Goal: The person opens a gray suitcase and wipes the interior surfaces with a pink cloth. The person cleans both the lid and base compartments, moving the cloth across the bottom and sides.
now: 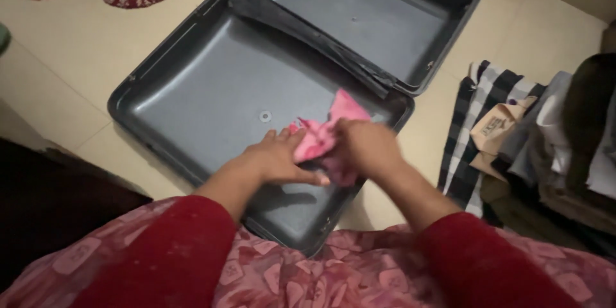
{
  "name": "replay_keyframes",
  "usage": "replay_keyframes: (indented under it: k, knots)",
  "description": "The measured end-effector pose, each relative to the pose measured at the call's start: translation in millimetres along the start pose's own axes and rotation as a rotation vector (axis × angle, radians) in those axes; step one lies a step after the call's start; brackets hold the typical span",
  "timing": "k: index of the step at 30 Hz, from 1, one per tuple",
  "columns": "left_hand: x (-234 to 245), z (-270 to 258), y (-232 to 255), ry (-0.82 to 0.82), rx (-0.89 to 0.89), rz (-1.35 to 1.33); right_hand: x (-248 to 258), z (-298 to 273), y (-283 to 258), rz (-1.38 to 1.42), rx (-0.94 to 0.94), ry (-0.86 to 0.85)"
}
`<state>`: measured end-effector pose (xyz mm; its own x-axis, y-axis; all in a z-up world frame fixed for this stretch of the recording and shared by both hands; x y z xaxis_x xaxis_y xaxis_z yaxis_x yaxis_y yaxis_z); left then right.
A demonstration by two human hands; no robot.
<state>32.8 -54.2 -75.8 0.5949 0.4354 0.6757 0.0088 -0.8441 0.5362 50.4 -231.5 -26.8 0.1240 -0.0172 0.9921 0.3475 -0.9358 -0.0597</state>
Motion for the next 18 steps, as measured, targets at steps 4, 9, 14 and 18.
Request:
replay_keyframes:
  k: [4,9,14,18]
  knots:
    - [7,-27,23,-0.031,0.046,0.048,-3,-1,34,-0.224,-0.009,0.119]
    - [9,-22,20,-0.010,0.135,0.316,-8,-5,12,-0.334,0.070,0.019]
    - [23,-23,-1,0.030,0.198,0.312,-38,-5,-20,-0.062,0.144,-0.061]
    - [31,-24,-9,0.098,0.276,0.242,-15,-15,-39,0.246,0.221,-0.102]
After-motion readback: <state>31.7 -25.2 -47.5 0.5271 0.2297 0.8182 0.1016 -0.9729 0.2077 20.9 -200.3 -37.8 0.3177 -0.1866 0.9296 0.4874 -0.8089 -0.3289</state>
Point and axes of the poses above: each hand's wrist, its own z-axis towards the middle knuckle, its own x-axis out of the back of the hand, y = z × x, the point moved 5 cm from there along z, towards the middle knuckle, and after that the axes turned 12 degrees about -z, right-handed, at the moved point
